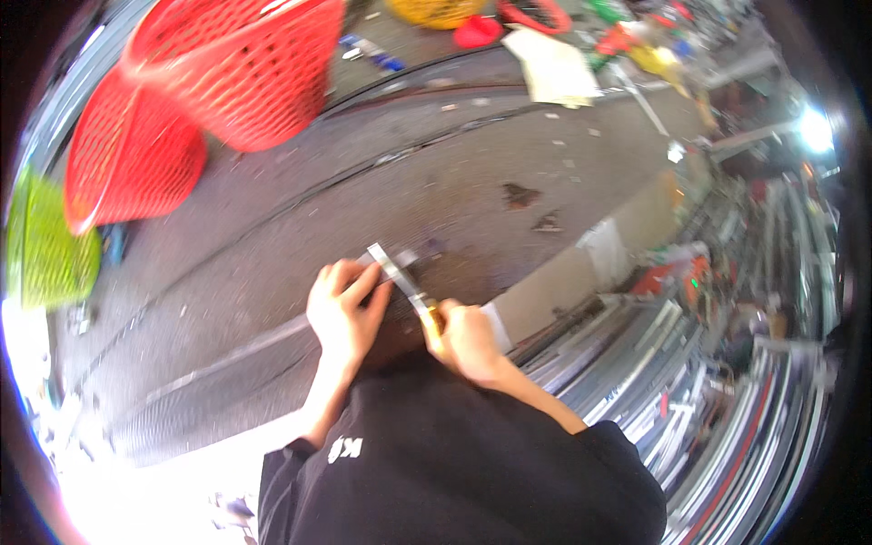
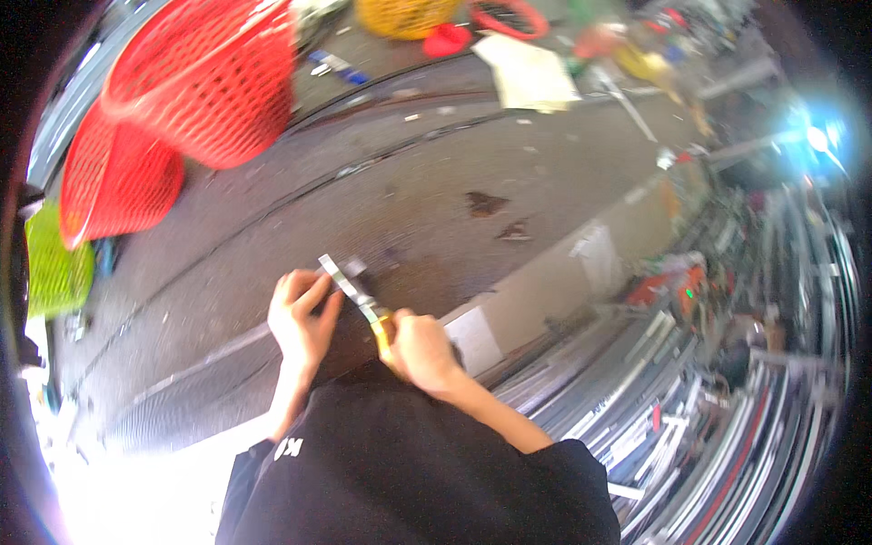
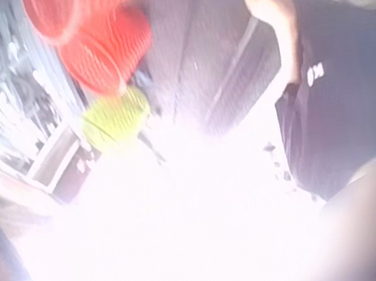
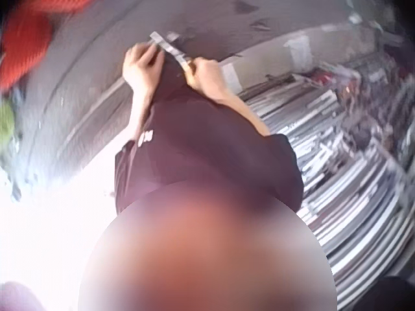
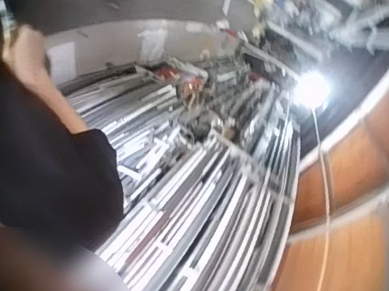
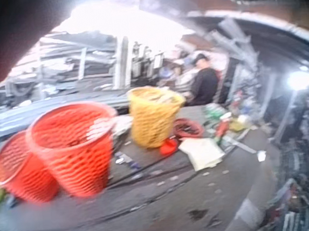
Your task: The person uses yellow-handled scissors to cut a long black rubber seal on a workbench, then aligns and fits the cut piece into a metal profile. The person repeats the cutting and fitting process on additional rubber pieces.
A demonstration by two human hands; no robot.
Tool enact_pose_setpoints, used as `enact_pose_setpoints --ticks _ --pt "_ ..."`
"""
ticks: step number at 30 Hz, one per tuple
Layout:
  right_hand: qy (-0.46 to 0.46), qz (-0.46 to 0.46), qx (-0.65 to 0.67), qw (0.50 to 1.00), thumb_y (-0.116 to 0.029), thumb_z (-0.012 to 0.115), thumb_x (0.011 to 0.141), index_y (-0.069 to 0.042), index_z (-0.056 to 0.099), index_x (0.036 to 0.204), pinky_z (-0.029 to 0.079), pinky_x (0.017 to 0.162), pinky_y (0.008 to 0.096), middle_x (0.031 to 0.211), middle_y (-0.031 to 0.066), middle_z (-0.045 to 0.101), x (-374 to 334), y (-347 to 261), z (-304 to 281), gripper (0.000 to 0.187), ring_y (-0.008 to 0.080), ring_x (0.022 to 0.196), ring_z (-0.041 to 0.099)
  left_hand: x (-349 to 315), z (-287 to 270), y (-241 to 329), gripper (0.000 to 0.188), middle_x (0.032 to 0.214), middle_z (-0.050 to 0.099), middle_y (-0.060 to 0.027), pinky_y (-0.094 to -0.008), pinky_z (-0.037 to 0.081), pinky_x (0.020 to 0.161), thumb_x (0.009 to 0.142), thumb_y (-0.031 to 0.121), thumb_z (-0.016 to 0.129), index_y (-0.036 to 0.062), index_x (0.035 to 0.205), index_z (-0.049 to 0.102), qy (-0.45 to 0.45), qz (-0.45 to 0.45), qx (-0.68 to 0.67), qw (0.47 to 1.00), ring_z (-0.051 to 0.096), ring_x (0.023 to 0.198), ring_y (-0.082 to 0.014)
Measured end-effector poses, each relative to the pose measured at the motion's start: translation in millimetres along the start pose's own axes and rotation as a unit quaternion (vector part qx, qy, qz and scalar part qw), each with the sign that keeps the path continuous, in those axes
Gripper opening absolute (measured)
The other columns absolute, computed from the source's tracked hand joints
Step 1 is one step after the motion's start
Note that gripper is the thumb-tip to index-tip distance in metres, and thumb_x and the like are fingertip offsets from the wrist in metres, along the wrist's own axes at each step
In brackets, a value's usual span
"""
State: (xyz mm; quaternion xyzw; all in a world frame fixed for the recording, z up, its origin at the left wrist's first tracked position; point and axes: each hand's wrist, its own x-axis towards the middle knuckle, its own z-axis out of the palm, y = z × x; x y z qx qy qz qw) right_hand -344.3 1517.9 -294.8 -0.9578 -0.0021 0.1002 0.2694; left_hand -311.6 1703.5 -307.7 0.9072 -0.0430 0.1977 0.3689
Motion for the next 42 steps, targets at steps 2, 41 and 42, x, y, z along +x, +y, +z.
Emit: enact_pose_setpoints --ticks 2,41,42 --pt "-0.024 0.021 0.038 0.999 -0.030 0.072 0.090 0.002 0.066 0.076 0.053 0.058 0.0500 0.068 0.0283 0.066 -2 0 -3 0.035 0.0460 0.064 0.067 -1 -1 0 0.026 0.091 0.065 -0.0022 -0.0369 0.051 0.075 0.072 0.017 0.083 0.0108 0.097 0.077 0.001 0.004 0.003 1.000 0.063 0.083 -0.0235" --pt "-0.197 -0.292 0.042 0.935 0.007 0.075 0.081 0.004 0.061 0.105 0.056 0.091 0.0420 0.123 0.0237 0.068 39 -123 34 0.028 0.0314 0.120 0.065 -283 -527 -312 0.094 0.164 0.034 -0.0001 -0.0530 0.021 0.126 0.068 0.020 0.091 0.0347 0.150 0.047 -0.047 -0.394 0.424 0.814 0.027 0.153 -0.0262" --pt "-0.207 -0.236 0.064 0.947 0.009 0.074 0.079 0.004 0.060 0.099 0.057 0.090 0.0424 0.123 0.0236 0.068 33 -129 32 0.024 0.0308 0.117 0.067 -282 -535 -321 0.093 0.164 0.034 -0.0002 -0.0537 0.020 0.126 0.068 0.020 0.090 0.0348 0.149 0.047 -0.086 -0.383 0.435 0.810 0.027 0.153 -0.0260"
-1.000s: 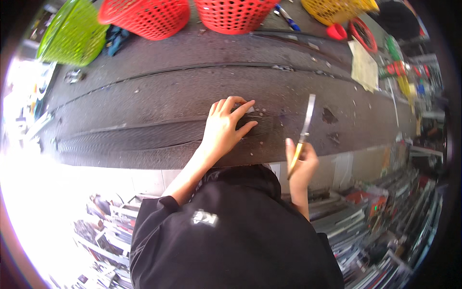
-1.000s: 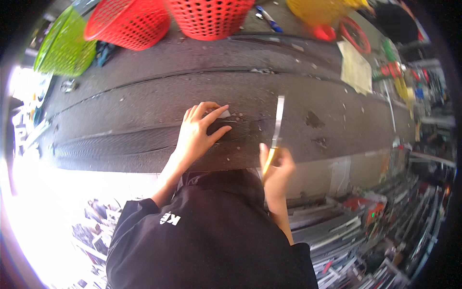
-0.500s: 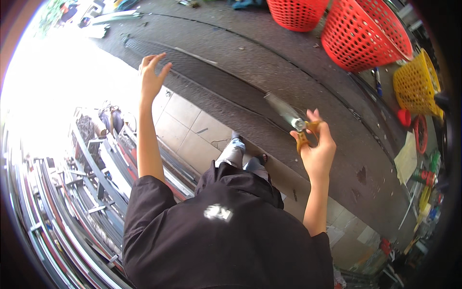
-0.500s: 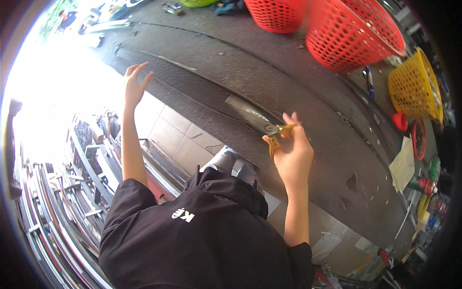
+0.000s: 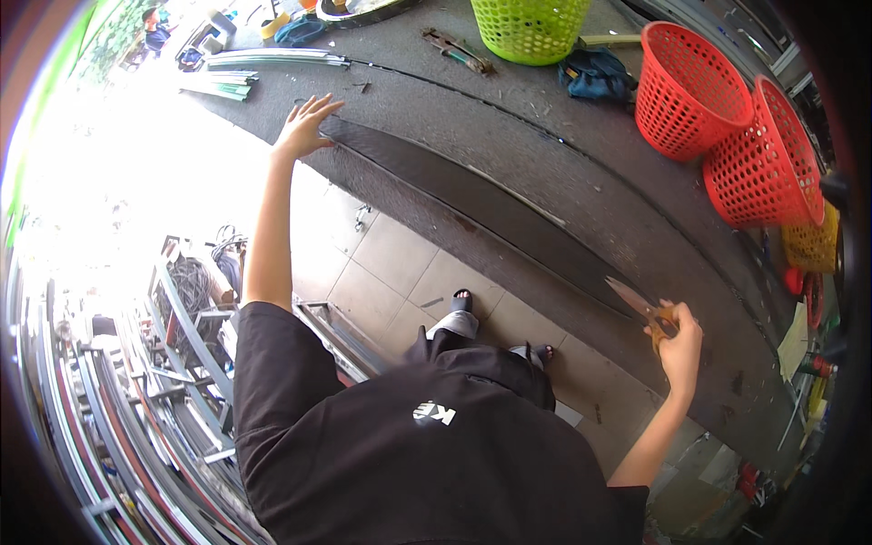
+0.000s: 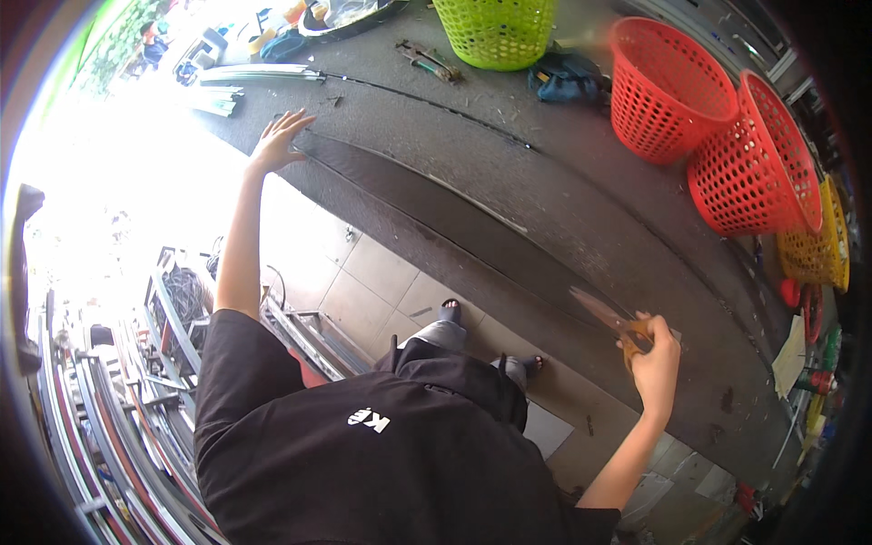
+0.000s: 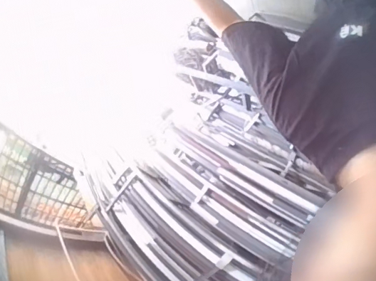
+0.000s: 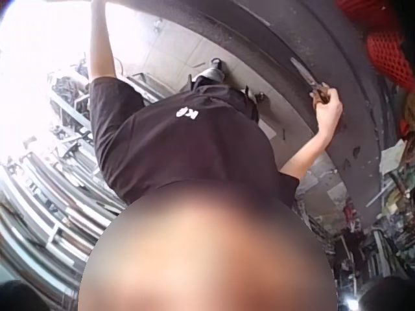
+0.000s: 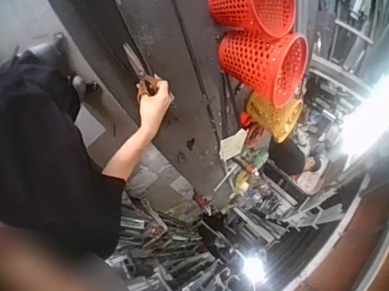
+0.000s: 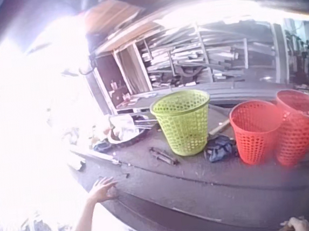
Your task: The person uses yellow-handled scissors to cut a long black rubber seal on a workbench, then aligns and fits the cut piece into a metal profile. The person repeats the cutting and fitting process on additional rubber pieces.
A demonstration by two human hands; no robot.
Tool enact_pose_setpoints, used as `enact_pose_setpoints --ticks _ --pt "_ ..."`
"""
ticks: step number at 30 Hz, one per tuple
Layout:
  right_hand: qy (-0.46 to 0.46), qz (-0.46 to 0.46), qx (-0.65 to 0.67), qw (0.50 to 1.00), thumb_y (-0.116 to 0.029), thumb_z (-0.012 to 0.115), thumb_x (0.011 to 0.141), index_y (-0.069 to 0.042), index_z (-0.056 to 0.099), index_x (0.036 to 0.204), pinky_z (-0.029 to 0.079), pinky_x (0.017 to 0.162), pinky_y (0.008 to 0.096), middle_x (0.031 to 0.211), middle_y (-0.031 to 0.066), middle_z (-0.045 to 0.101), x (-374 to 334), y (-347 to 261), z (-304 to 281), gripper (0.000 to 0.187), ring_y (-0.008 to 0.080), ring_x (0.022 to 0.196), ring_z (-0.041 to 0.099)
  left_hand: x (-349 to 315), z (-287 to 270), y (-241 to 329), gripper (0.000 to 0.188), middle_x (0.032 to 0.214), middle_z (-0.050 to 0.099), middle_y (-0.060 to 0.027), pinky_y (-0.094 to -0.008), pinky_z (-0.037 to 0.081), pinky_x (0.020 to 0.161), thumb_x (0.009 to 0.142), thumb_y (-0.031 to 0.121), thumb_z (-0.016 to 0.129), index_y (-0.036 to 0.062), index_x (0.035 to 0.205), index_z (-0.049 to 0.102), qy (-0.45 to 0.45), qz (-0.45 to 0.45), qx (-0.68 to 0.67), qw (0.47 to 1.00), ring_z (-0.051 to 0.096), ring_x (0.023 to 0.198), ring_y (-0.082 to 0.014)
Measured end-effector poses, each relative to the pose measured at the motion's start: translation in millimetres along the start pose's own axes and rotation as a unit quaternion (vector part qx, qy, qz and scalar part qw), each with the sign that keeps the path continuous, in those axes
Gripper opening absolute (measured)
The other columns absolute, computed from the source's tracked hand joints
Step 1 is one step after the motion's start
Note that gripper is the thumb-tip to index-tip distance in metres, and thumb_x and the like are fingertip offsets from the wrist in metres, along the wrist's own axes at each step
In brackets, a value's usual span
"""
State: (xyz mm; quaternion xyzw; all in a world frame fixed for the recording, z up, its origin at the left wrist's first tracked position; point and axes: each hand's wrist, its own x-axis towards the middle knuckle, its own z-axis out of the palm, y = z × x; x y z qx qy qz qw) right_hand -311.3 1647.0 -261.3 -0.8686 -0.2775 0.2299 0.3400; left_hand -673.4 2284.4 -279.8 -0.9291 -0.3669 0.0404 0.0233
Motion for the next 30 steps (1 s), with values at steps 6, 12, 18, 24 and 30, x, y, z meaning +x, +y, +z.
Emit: enact_pose_setpoints --ticks 6,12,18,24,30 --pt "0.084 0.006 -0.118 0.989 0.011 0.080 0.070 0.001 0.048 0.086 0.051 0.077 0.0368 0.088 0.0136 0.066 -16 -32 9 0.037 0.0253 0.081 0.063 9 -8 -18 0.067 0.136 0.062 -0.0046 -0.0510 0.025 0.125 0.068 0.019 0.090 0.0187 0.128 0.060 -0.012 0.125 -0.060 0.990 0.051 0.137 -0.0286" --pt "0.282 -0.114 -0.221 0.927 0.012 0.074 0.068 -0.001 0.055 0.090 0.050 0.080 0.0358 0.093 0.0098 0.066 -8 -17 -11 0.032 0.0255 0.085 0.063 23 -17 -11 0.053 0.090 0.067 -0.0040 -0.0398 0.049 0.089 0.061 -0.009 0.081 0.0103 0.107 0.063 0.358 0.109 -0.158 0.914 0.066 0.088 -0.0261" --pt "0.322 -0.162 -0.243 0.901 0.011 0.076 0.066 -0.003 0.058 0.086 0.050 0.085 0.0412 0.101 0.0086 0.071 26 21 -4 0.029 0.0304 0.093 0.065 31 24 3 0.052 0.119 0.062 -0.0056 -0.0439 0.048 0.098 0.060 0.002 0.087 0.0134 0.107 0.069 0.321 0.105 -0.147 0.930 0.059 0.114 -0.0287" --pt "0.366 -0.102 -0.213 0.900 0.010 0.080 0.064 -0.002 0.063 0.090 0.053 0.085 0.0366 0.105 0.0094 0.072 -17 34 28 0.033 0.0273 0.098 0.068 5 22 -36 0.075 0.133 0.061 -0.0037 -0.0465 0.047 0.108 0.056 0.024 0.094 0.0182 0.126 0.067 0.194 0.048 -0.198 0.960 0.054 0.126 -0.0288" --pt "0.552 -0.119 -0.075 0.822 0.001 0.073 0.092 0.003 0.061 0.096 0.056 0.070 0.0262 0.095 0.0099 0.069 6 -19 84 0.012 0.0133 0.078 0.064 44 -8 -39 0.097 0.136 0.059 -0.0075 -0.0462 0.046 0.112 0.051 0.021 0.097 0.0227 0.141 0.059 0.024 0.105 -0.262 0.959 0.053 0.130 -0.0289"
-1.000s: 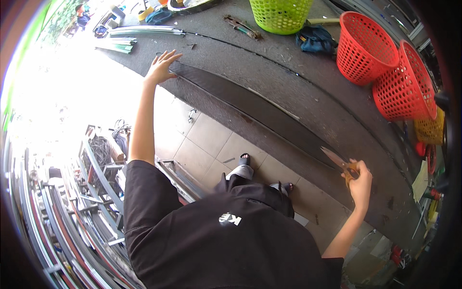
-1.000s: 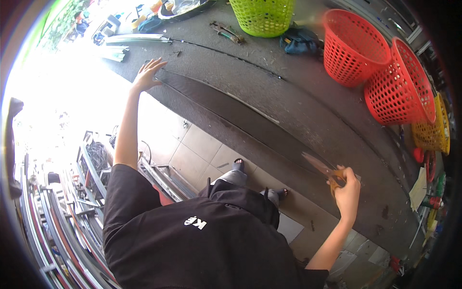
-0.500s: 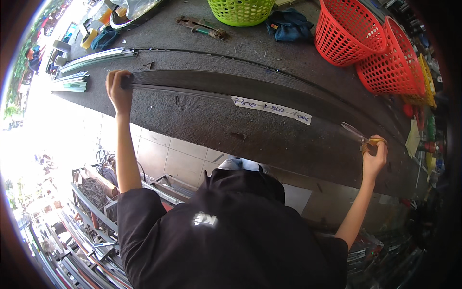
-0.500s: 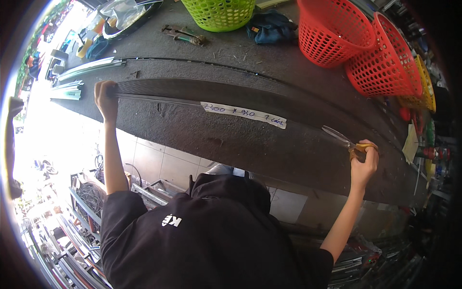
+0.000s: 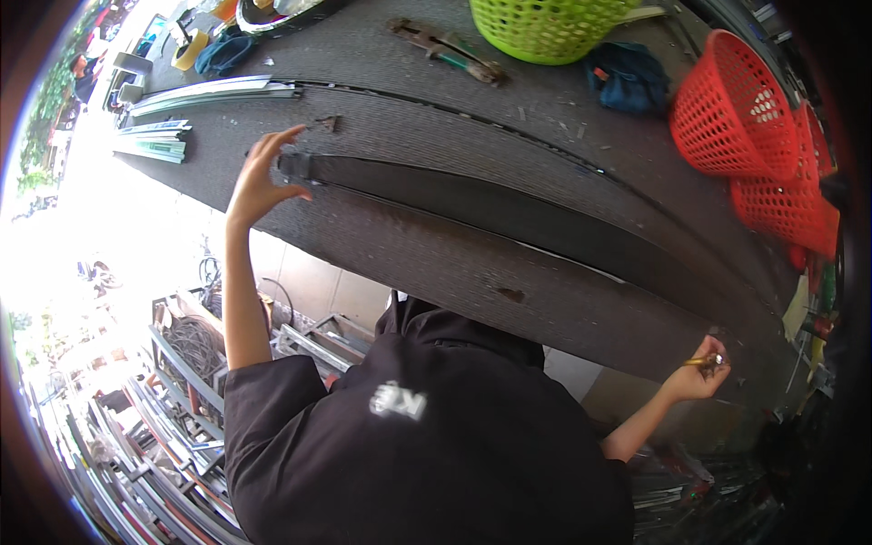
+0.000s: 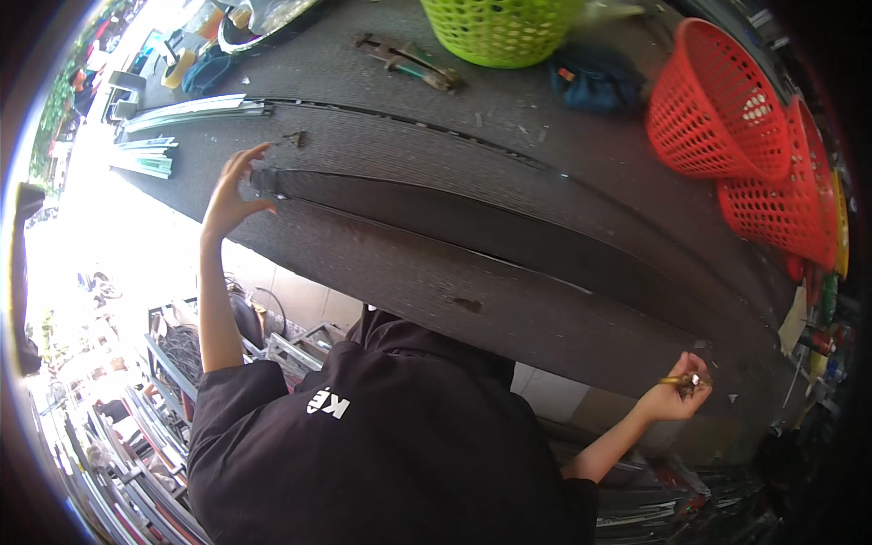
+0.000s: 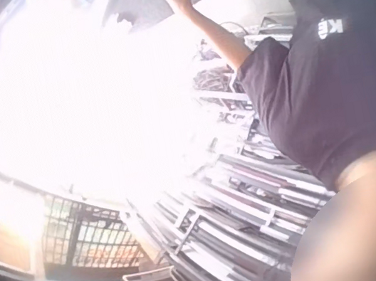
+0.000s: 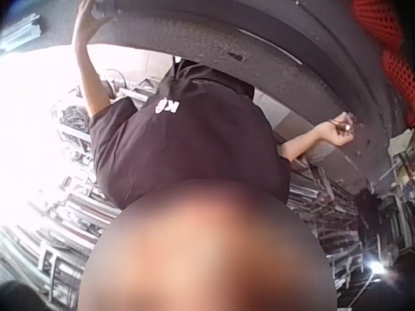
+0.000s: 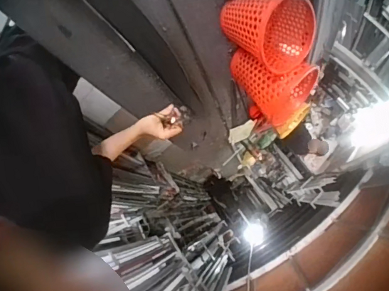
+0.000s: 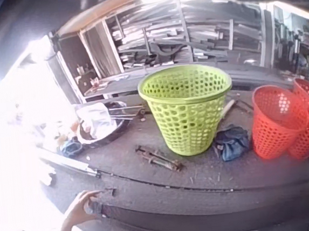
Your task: The person uses yellow-handled scissors to cut a long black rubber seal on a workbench, then aligns and fits the cut piece into a metal profile. The person repeats the cutting and fitting process on additional rubber pieces.
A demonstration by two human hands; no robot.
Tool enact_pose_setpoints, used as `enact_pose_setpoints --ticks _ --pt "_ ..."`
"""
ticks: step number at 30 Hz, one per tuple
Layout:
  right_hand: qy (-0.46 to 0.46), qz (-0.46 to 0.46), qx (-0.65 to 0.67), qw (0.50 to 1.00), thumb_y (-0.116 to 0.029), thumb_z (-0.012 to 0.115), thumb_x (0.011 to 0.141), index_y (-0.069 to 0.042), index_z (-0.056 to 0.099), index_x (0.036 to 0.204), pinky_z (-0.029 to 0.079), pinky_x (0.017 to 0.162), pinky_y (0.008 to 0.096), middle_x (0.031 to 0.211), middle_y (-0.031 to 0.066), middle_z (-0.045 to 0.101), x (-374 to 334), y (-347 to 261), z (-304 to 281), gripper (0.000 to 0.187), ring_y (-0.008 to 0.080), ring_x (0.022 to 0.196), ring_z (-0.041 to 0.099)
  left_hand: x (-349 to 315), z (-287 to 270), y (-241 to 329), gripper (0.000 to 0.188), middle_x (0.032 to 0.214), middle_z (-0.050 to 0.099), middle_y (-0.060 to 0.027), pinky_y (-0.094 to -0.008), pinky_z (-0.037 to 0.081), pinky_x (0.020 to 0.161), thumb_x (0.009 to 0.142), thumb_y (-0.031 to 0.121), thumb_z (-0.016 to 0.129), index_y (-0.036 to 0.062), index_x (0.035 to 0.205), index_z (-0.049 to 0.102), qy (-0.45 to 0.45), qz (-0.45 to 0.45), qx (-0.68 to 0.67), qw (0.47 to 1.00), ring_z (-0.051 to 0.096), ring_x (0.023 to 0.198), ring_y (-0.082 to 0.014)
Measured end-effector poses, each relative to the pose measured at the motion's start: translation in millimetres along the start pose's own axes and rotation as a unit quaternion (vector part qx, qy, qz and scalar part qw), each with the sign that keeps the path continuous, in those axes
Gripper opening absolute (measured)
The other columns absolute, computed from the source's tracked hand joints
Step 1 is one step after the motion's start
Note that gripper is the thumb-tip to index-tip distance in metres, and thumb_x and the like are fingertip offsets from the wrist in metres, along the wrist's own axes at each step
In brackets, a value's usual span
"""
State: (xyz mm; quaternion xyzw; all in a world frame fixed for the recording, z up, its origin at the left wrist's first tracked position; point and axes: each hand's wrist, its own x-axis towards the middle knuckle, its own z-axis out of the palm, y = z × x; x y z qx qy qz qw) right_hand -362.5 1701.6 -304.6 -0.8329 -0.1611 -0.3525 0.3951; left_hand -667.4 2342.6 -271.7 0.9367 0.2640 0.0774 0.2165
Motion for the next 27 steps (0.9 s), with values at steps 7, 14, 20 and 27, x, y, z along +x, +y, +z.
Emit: enact_pose_setpoints --ticks 7,14,20,27 --pt "0.145 0.261 0.129 0.946 -0.021 0.061 0.104 -0.004 0.056 0.088 0.036 0.053 0.0228 0.069 0.0036 0.055 -100 -201 102 0.024 0.0089 0.059 0.051 52 -7 -29 0.056 0.122 0.058 -0.0104 -0.0434 0.050 0.101 0.063 0.021 0.091 0.0110 0.114 0.070 -0.170 0.195 -0.035 0.965 0.058 0.118 -0.0301" --pt "-0.004 0.563 0.235 0.793 -0.037 0.065 0.100 -0.008 0.061 0.098 0.043 0.048 0.0218 0.078 0.0066 0.070 -201 -427 168 0.029 0.0079 0.056 0.060 33 -17 -42 0.042 0.096 0.073 -0.0102 -0.0359 0.058 0.081 0.067 0.022 0.086 0.0058 0.102 0.069 -0.207 0.203 -0.146 0.946 0.073 0.089 -0.0255" --pt "0.023 0.480 0.290 0.827 -0.005 0.082 0.086 -0.005 0.058 0.090 0.044 0.070 0.0218 0.083 -0.0022 0.059 -251 -513 243 0.024 0.0045 0.078 0.054 6 -25 -48 0.051 0.082 0.073 -0.0162 -0.0356 0.058 0.072 0.077 0.031 0.084 0.0016 0.113 0.063 -0.270 0.259 -0.265 0.889 0.075 0.078 -0.0297" --pt "0.109 0.496 0.304 0.806 -0.016 0.090 0.079 -0.009 0.055 0.092 0.050 0.057 0.0216 0.082 -0.0024 0.057 -244 -496 288 0.037 0.0052 0.067 0.056 17 -62 -130 0.028 0.060 0.062 -0.0098 -0.0367 0.043 0.051 0.095 0.029 0.071 0.0022 0.103 0.073 -0.240 0.237 -0.110 0.935 0.053 0.045 -0.0192"
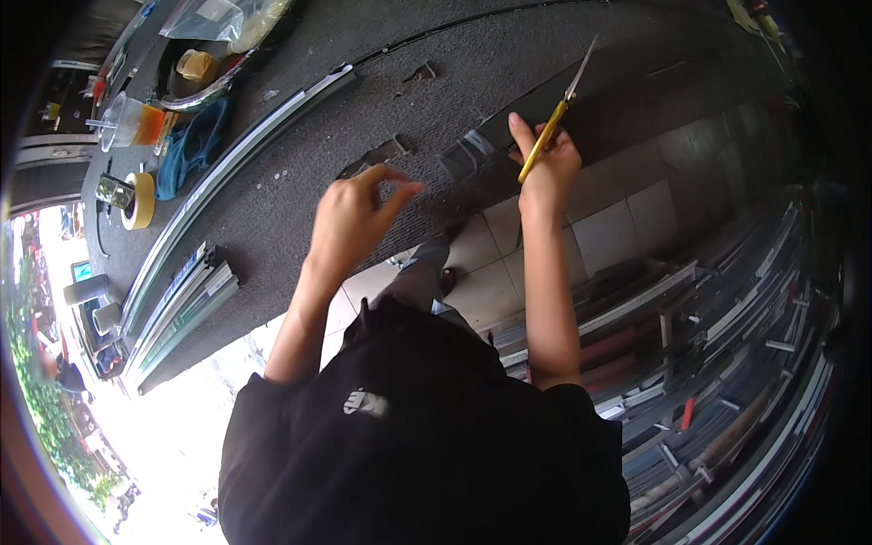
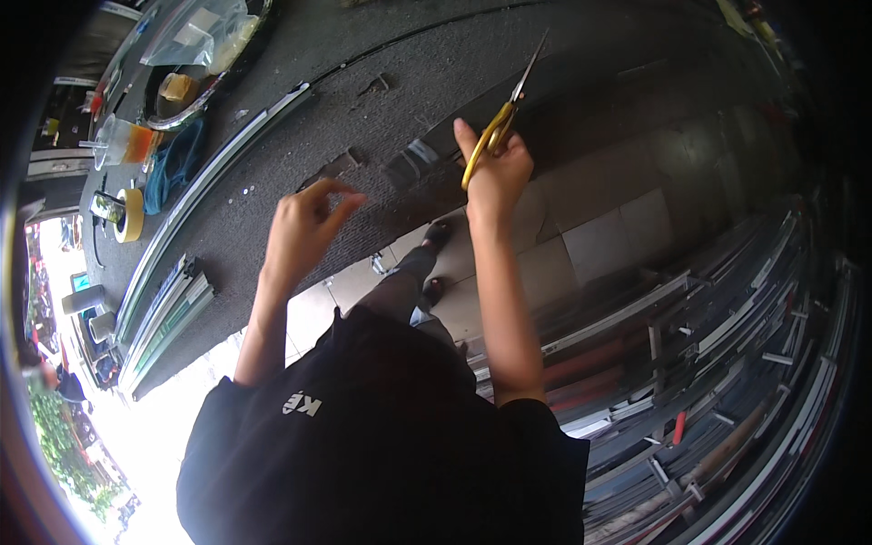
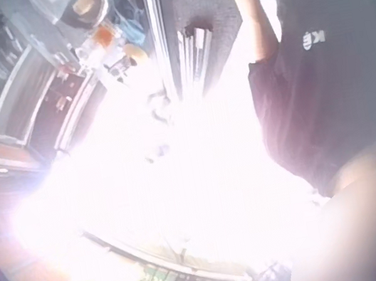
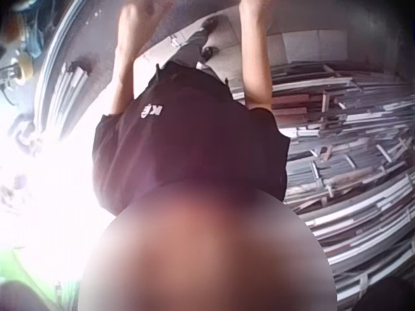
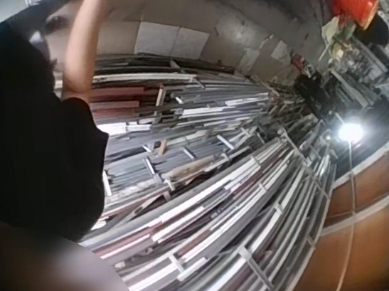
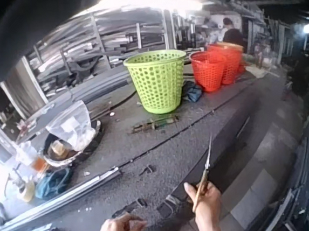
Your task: The person uses yellow-handled scissors to cut a long black rubber seal on a workbench, then aligns and fits the cut piece into a metal profile. The person repeats the cutting and fitting process on additional rubber pieces.
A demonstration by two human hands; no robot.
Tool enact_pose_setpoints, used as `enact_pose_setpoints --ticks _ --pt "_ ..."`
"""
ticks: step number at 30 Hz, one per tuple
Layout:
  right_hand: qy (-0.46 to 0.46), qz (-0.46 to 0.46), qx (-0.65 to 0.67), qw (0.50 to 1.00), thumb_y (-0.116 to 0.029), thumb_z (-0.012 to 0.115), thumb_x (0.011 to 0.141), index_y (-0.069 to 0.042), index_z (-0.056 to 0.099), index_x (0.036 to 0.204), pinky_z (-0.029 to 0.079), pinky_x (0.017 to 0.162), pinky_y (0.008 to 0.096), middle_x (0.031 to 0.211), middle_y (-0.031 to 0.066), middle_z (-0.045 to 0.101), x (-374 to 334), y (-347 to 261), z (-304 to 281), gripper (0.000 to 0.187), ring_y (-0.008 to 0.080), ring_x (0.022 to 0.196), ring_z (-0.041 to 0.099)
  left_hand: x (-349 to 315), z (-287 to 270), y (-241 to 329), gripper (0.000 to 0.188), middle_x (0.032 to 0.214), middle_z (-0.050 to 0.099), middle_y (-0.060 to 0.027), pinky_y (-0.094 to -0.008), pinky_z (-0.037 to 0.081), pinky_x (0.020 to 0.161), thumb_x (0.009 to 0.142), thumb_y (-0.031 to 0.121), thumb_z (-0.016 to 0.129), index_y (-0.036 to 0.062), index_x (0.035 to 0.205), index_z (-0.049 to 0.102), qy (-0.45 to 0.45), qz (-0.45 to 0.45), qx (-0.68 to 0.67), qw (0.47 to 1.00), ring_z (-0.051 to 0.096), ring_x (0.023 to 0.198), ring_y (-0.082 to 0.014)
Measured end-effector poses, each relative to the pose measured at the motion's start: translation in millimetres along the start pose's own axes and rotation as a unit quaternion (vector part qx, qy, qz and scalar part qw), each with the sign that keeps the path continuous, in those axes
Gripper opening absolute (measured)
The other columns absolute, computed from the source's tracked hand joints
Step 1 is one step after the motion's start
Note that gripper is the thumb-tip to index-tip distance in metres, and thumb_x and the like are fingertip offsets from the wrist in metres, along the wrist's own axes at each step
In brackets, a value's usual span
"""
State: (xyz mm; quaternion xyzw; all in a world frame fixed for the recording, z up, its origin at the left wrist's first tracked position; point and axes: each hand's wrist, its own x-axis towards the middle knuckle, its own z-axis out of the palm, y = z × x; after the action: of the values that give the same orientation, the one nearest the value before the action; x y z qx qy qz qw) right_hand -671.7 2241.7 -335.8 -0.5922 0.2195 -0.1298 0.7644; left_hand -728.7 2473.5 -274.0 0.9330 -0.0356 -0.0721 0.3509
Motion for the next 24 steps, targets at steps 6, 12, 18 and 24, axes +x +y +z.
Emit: enact_pose_setpoints --ticks 6,12,18,24 --pt "0.036 0.006 0.055 0.998 -0.010 0.091 0.076 -0.012 0.058 0.089 0.053 0.056 0.0259 0.081 -0.0030 0.058 4 0 -2 0.035 0.0074 0.067 0.058 -88 -105 -79 0.045 0.052 0.047 0.0033 -0.0256 0.026 0.046 0.097 0.035 0.072 0.0032 0.065 0.069 0.249 -0.102 -0.045 0.962 0.037 0.047 -0.0052" --pt "0.023 -0.016 0.110 0.994 -0.008 0.091 0.075 -0.006 0.060 0.096 0.057 0.066 0.0355 0.092 0.0032 0.057 38 -3 29 0.037 0.0166 0.083 0.059 -215 -308 -272 0.043 0.054 0.040 0.0036 -0.0290 0.026 0.051 0.094 0.029 0.075 0.0050 0.062 0.059 0.508 -0.069 0.260 0.818 0.031 0.055 -0.0063" --pt "0.052 -0.014 0.139 0.989 0.001 0.088 0.076 -0.002 0.055 0.116 0.057 0.072 0.0455 0.110 0.0089 0.056 79 -4 67 0.052 0.0234 0.098 0.060 -396 -570 -543 0.029 0.080 0.061 -0.0097 -0.0340 0.039 0.054 0.101 0.022 0.061 0.0168 0.127 0.072 0.413 -0.134 0.414 0.800 0.049 0.063 -0.0138" --pt "0.028 -0.015 0.135 0.990 -0.014 0.091 0.076 -0.018 0.061 0.105 0.053 0.076 0.0420 0.096 0.0002 0.061 97 14 74 0.042 0.0173 0.094 0.059 -491 -570 -685 0.032 0.107 0.059 -0.0109 -0.0392 0.040 0.079 0.102 0.023 0.058 0.0149 0.133 0.067 0.343 -0.544 0.290 0.709 0.050 0.093 -0.0199"
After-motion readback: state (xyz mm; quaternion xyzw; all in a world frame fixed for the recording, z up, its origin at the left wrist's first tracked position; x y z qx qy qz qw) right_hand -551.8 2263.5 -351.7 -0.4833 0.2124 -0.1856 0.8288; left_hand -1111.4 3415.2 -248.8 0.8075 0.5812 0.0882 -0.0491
